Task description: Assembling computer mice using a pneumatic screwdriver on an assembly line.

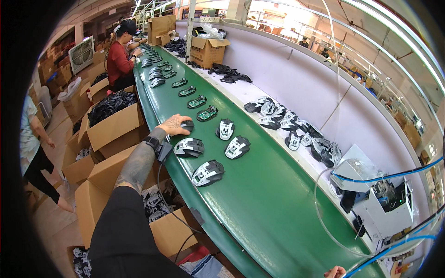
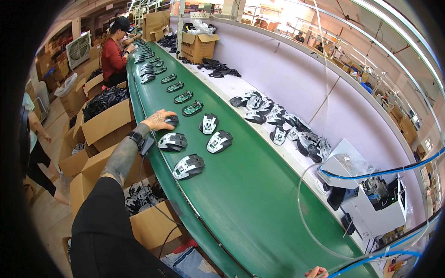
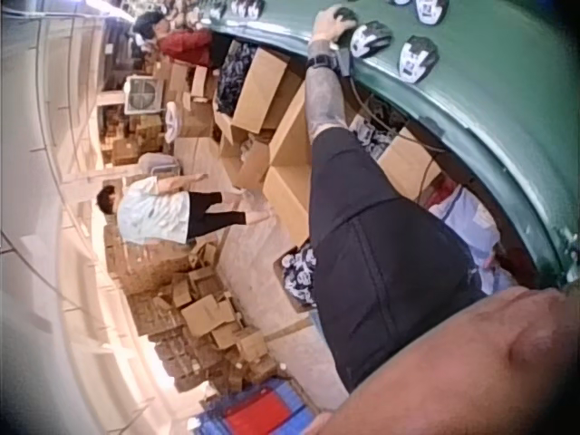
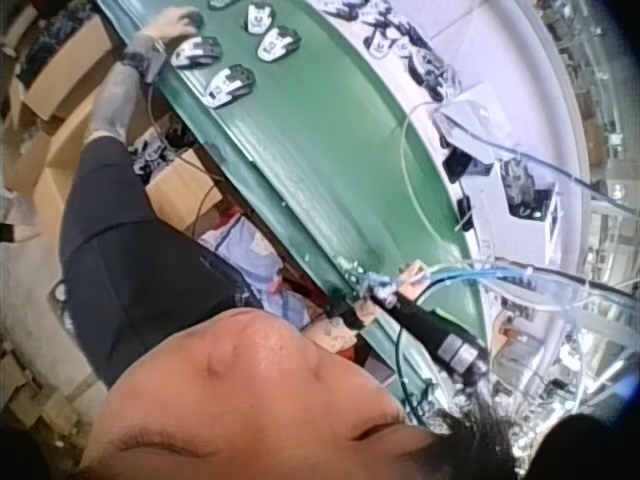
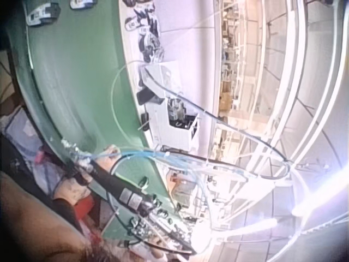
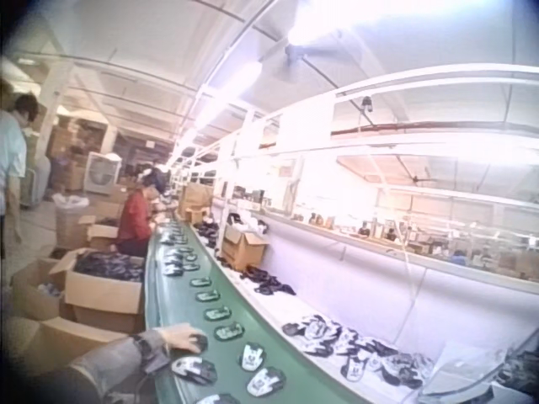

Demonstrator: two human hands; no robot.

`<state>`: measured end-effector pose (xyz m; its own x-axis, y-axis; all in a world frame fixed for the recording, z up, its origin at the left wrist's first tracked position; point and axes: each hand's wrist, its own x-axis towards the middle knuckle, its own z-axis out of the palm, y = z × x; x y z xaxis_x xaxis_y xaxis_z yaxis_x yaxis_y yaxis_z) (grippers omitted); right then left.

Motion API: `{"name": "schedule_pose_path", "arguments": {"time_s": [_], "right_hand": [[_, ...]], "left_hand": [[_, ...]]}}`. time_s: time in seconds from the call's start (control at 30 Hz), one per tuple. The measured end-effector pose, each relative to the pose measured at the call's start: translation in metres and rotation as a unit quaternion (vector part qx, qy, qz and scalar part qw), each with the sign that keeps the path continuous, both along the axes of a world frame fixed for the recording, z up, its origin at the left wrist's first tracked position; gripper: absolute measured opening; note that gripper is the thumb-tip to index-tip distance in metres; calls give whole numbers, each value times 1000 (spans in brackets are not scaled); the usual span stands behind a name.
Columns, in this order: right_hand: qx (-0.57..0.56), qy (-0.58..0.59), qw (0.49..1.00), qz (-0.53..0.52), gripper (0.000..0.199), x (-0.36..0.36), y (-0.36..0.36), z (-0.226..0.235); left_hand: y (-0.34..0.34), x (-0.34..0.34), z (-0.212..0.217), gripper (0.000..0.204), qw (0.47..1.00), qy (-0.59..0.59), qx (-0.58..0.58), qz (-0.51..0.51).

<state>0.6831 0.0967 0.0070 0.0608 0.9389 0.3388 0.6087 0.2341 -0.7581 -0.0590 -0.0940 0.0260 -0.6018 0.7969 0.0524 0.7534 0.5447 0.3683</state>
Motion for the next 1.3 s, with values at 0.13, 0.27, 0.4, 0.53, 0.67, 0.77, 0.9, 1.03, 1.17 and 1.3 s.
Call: {"name": "schedule_pose_path", "arguments": {"time_s": [0.13, 0.27, 0.4, 0.53, 0.67, 0.77, 0.9, 1.03, 1.17, 1.3], "right_hand": [[29, 112, 991, -62, 13, -12, 1, 2], [8, 141, 987, -74, 12, -20, -3, 13], [11, 143, 987, -75, 12, -13, 1, 8], [-5, 143, 985, -97, 12, -24, -1, 15], [-11, 149, 986, -78, 12, -16, 2, 7], [-14, 128, 990, -56, 12, 2, 14, -9], [-30, 143, 988, -41, 13, 43, 27, -34], [-48, 94, 994, -14, 21, 44, 27, -21], [233, -92, 968, 31, 23, -20, 0, 11], [209, -135, 967, 48, 22, -5, 6, 8]], "left_hand": [[69, -17, 23, 59, 994, 58, 83, 29], [117, -45, 10, 55, 993, 103, 48, 2], [142, -49, -12, 53, 997, 78, -19, 4], [143, -55, -19, 55, 997, 81, -16, 0], [141, -57, -19, 56, 996, 82, 32, -35], [138, -63, -20, 55, 997, 36, -33, -57], [141, -53, -31, 56, 991, 119, -21, -55], [139, -59, -29, 58, 991, 109, -11, -73], [134, -33, -26, 69, 991, 129, -2, -24], [66, 43, 29, 56, 956, -2, 131, -261]]}}
